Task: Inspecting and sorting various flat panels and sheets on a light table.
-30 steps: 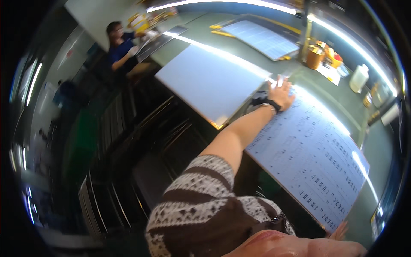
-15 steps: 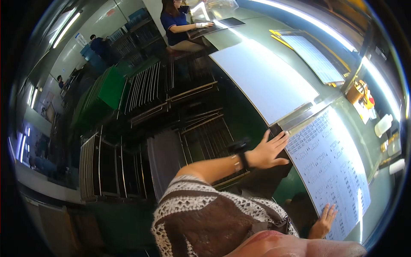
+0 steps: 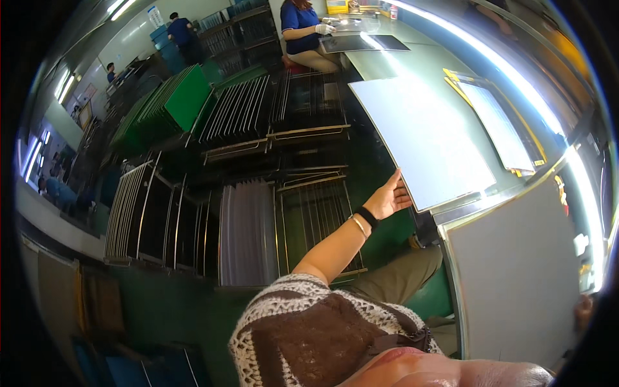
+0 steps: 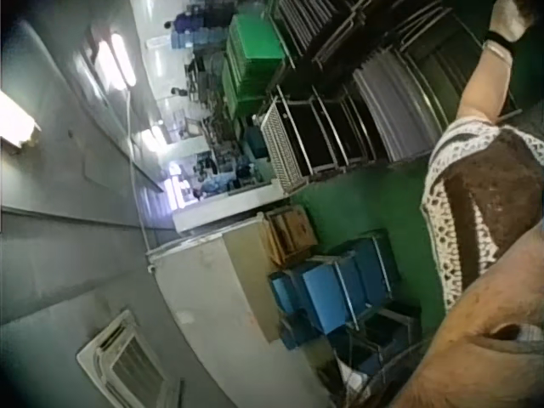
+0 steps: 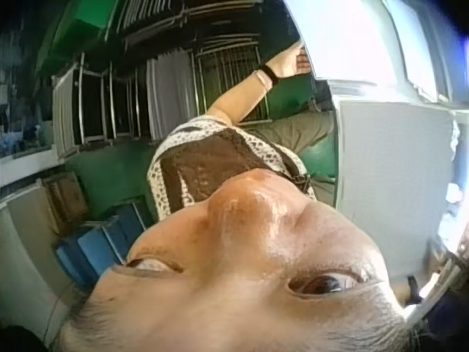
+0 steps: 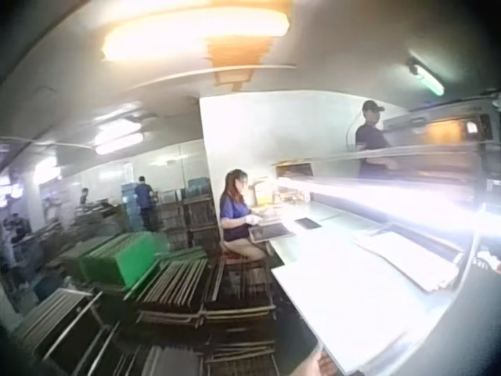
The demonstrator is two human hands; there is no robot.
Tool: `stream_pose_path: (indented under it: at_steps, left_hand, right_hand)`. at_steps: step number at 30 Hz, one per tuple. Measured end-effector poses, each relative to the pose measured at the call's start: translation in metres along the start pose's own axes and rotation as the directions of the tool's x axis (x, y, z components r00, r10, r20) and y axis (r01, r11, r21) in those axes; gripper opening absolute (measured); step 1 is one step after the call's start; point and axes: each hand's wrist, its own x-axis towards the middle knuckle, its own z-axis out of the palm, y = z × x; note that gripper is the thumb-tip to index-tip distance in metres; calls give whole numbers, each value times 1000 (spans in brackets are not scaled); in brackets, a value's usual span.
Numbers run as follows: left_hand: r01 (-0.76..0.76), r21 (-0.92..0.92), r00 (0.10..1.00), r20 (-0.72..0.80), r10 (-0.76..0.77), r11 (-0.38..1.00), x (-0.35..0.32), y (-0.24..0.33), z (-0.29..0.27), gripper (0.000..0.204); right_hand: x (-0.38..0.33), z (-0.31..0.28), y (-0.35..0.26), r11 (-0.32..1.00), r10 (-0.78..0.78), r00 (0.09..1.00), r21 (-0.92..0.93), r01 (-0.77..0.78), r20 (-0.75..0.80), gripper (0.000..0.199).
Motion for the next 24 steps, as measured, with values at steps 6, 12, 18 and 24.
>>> stream_pose_path:
  at_steps: [6, 12, 18, 24]
  left_hand:
    - [-105, 278, 972, -174, 158, 955, 31, -2, 18, 31]
    - [-287, -4, 943, -176, 281, 958, 43, -2, 53, 23]
    - [-336, -208, 929, 86, 359, 919, -21, 32, 70, 32]
    - [-228, -336, 892, 304, 335, 914, -75, 23, 88, 45]
  right_hand:
    - [61, 85, 141, 946, 177, 979, 256, -198, 106, 28]
    - [75, 87, 225, 860, -255, 937, -499, 108, -237, 29]
    - [90, 247, -30, 923, -159, 963, 378, 67, 219, 60]
    - [125, 314, -163, 318, -589, 804, 938, 135, 84, 82]
